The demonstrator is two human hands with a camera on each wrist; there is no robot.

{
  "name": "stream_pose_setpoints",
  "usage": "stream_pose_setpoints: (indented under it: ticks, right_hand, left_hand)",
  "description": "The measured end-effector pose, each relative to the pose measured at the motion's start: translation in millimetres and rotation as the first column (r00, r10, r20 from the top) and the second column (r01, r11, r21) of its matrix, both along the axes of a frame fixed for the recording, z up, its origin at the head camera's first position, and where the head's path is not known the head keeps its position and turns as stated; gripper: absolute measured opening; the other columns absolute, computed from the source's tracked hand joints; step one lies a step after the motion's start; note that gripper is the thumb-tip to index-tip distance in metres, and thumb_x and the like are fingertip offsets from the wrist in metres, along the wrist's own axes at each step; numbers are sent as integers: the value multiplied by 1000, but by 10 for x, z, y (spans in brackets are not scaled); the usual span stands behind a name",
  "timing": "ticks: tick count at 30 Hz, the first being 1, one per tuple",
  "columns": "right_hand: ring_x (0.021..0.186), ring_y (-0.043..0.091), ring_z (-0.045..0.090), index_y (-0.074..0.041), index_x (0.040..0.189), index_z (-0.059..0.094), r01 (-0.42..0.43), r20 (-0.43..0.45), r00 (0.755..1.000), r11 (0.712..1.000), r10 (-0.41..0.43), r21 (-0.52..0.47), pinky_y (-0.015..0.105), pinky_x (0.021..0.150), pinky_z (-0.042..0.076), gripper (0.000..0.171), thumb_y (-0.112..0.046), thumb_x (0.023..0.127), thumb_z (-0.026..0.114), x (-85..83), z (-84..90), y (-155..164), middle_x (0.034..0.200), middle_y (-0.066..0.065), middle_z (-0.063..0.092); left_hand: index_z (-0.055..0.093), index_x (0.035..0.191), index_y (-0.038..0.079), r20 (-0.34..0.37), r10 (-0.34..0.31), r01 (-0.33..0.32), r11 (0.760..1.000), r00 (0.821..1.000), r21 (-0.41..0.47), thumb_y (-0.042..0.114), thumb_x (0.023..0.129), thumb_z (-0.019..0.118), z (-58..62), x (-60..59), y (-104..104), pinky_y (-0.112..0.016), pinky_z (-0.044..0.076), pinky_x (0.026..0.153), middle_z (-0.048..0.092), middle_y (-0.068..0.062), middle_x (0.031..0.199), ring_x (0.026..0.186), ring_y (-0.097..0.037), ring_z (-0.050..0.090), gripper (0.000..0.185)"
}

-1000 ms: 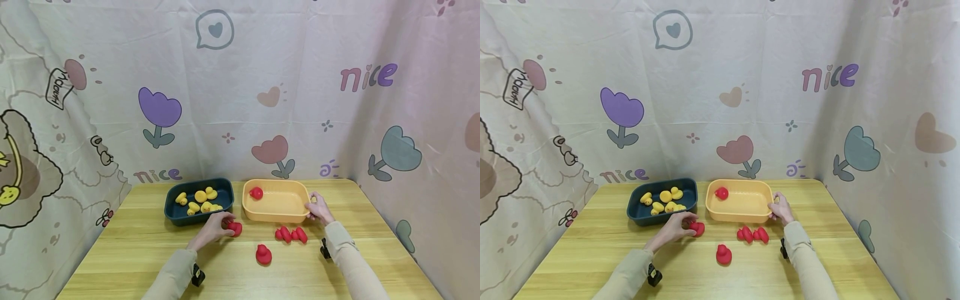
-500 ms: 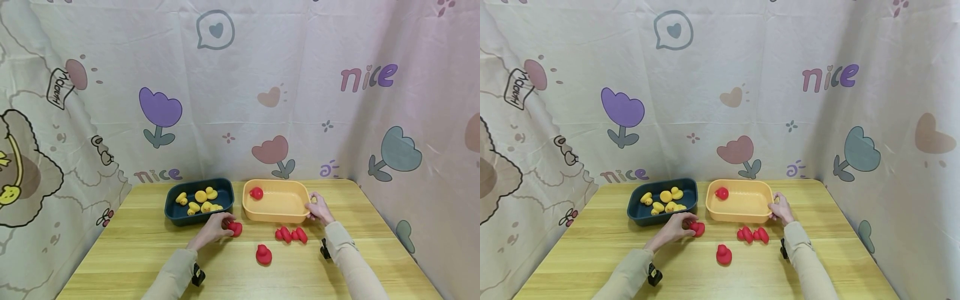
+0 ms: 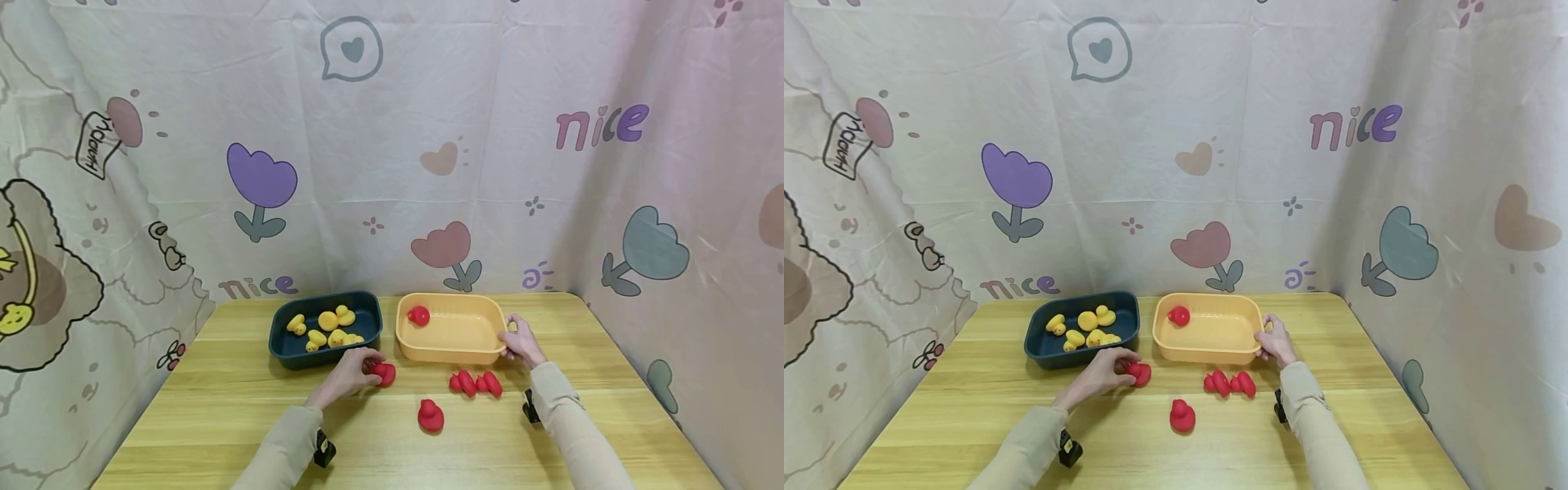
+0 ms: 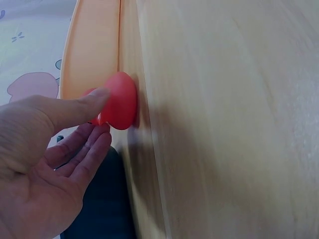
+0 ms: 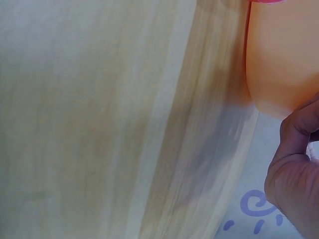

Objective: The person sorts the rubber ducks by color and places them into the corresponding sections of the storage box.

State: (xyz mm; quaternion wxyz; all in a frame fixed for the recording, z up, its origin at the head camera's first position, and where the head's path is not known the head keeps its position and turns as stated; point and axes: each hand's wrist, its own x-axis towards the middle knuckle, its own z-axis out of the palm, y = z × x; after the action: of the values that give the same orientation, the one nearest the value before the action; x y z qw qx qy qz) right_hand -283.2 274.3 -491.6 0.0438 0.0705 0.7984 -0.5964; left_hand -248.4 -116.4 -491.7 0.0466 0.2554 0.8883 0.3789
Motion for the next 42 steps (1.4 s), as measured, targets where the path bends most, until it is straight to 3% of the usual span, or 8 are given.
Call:
stream_pose_setpoints:
  ticks: [17,25,28,32,42]
  right_hand:
    - [39,3,46,4,111,36,1,-1,1000,1000,-1,0,15,37,37,28,10,86,45,-2,-3,3,55,1,54]
    - [38,3,46,4,110,35,3,4,1000,1000,-3,-8,15,37,37,27,10,86,45,4,-7,-4,55,3,54]
    - [38,3,46,4,111,35,-1,1,1000,1000,1,-9,15,37,37,27,10,86,45,3,-6,-2,55,3,54]
    - [38,3,45,4,111,35,1,1,1000,1000,-1,-9,15,37,37,28,10,86,45,-2,-5,-1,55,3,54]
    - [38,3,45,5,113,35,2,5,1000,1000,-2,-7,15,37,37,29,10,87,45,3,0,-4,55,2,54]
  left_hand:
    - [69,121,-2,-11,14,-13,999,1000,43,6,87,77,-6,42,-16,-24,56,80,70,-13,111,93,-18,63,36]
    - [70,120,1,-25,41,-39,996,999,81,7,87,77,28,59,29,-34,61,86,68,-12,110,98,-20,64,34]
    - [71,118,0,-70,47,-41,995,996,92,6,87,77,34,67,39,-36,62,85,67,-12,107,94,-18,63,33]
    - [72,115,0,-98,87,-75,990,991,121,6,85,78,69,77,63,-38,62,86,67,-11,105,92,-16,62,31]
    - [74,113,4,-57,182,-170,970,982,175,10,87,78,209,104,145,-34,60,87,66,-10,106,94,-17,59,27]
